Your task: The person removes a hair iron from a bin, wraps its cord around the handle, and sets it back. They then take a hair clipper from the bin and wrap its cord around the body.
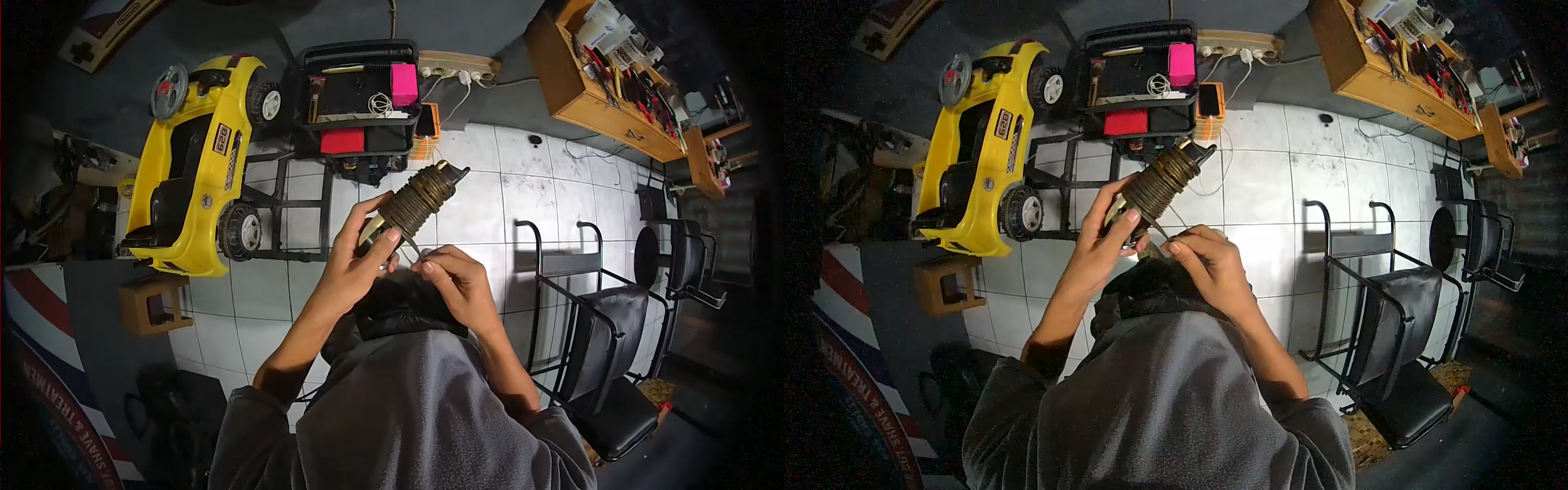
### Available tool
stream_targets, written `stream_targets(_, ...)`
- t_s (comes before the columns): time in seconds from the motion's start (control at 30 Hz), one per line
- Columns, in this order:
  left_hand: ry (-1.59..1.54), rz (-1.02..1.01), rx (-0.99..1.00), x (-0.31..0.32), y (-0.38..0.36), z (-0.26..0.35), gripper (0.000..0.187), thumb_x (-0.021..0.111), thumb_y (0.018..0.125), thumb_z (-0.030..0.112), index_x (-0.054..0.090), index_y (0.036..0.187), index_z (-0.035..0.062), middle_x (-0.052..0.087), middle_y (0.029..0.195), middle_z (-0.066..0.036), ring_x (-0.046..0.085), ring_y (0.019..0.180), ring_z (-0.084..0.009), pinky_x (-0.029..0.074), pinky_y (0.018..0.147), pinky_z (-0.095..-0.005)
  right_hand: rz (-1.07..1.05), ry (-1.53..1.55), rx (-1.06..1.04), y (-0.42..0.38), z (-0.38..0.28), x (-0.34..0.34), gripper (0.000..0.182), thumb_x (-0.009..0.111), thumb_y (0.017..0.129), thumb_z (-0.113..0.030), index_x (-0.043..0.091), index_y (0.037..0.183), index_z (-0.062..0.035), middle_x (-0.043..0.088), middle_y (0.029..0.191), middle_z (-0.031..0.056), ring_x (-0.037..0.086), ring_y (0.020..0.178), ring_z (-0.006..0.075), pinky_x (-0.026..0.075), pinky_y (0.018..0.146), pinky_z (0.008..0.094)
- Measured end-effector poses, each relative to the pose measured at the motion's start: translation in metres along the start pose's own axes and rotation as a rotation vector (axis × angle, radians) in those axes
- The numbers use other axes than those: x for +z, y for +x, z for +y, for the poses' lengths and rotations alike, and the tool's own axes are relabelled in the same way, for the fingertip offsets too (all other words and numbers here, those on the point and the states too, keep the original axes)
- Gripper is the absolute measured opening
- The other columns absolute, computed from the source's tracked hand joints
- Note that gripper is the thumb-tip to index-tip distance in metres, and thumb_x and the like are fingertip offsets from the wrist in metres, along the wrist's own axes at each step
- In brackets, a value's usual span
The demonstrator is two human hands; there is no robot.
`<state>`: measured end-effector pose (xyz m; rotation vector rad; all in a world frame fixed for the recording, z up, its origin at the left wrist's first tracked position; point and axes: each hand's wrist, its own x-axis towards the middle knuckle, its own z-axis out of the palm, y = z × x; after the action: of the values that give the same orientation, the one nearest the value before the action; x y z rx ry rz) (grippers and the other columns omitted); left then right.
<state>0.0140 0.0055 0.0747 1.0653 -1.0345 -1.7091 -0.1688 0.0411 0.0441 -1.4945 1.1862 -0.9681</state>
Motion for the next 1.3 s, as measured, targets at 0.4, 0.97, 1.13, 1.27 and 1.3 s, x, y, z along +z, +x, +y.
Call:
stream_targets(0.4, -0.311, -0.046, -0.324, -0.004, 0.000, -0.004, 0.037, 0.049, 0.097, 0.038, 0.050, 0.103, 0.0022, 0.057, 0.081, -0.007, 0.053, 0.058, -0.0160, 0.037, 0.047, -0.0253, 0.048, 0.189, 0.099, -0.003, -0.006, -0.018, 0.015, 0.062, 0.093, -0.012, 0.066, 0.091, 0.0019, 0.059, 0.074, 0.0035, 0.052, 0.066, 0.0062, 0.039, 0.056, 0.0205)
stream_targets(0.97, -0.515, -0.444, -0.560, -0.013, -0.017, -0.002, 0.052, 0.043, 0.090, 0.039, 0.044, 0.122, -0.0013, 0.060, 0.088, -0.020, 0.047, 0.048, -0.0149, 0.032, 0.038, -0.0237, -0.022, -0.434, -0.164, -0.022, 0.121, -0.009, 0.017, 0.058, 0.091, -0.011, 0.062, 0.100, 0.0024, 0.064, 0.077, 0.0148, 0.062, 0.071, 0.0235, 0.048, 0.068, 0.0373)
stream_targets(1.13, -0.003, -0.614, -0.576, -0.002, -0.032, -0.017, 0.042, 0.057, 0.093, 0.025, 0.031, 0.118, 0.0029, 0.057, 0.083, -0.011, 0.051, 0.056, -0.0104, 0.039, 0.045, -0.0229, -0.071, -0.155, 0.029, 0.038, 0.074, -0.019, 0.016, 0.060, 0.091, -0.014, 0.065, 0.093, 0.0003, 0.065, 0.081, 0.0153, 0.064, 0.071, 0.0264, 0.049, 0.066, 0.0333)
stream_targets(1.27, 0.341, -0.649, -0.460, 0.004, -0.032, -0.035, 0.043, 0.060, 0.093, 0.021, 0.031, 0.116, -0.0014, 0.054, 0.080, -0.007, 0.053, 0.061, -0.0098, 0.045, 0.054, -0.0248, -0.100, -0.231, -0.106, 0.058, 0.022, -0.044, 0.017, 0.064, 0.088, -0.016, 0.066, 0.089, 0.0005, 0.064, 0.074, 0.0137, 0.057, 0.059, 0.0237, 0.045, 0.057, 0.0324)
stream_targets(1.3, 0.451, -0.656, -0.398, 0.005, -0.031, -0.037, 0.044, 0.060, 0.093, 0.021, 0.031, 0.116, -0.0022, 0.054, 0.080, -0.007, 0.053, 0.061, -0.0095, 0.044, 0.054, -0.0245, -0.101, -0.250, -0.139, 0.058, 0.005, -0.049, 0.016, 0.065, 0.087, -0.015, 0.066, 0.089, 0.0005, 0.064, 0.074, 0.0133, 0.057, 0.058, 0.0236, 0.045, 0.056, 0.0327)
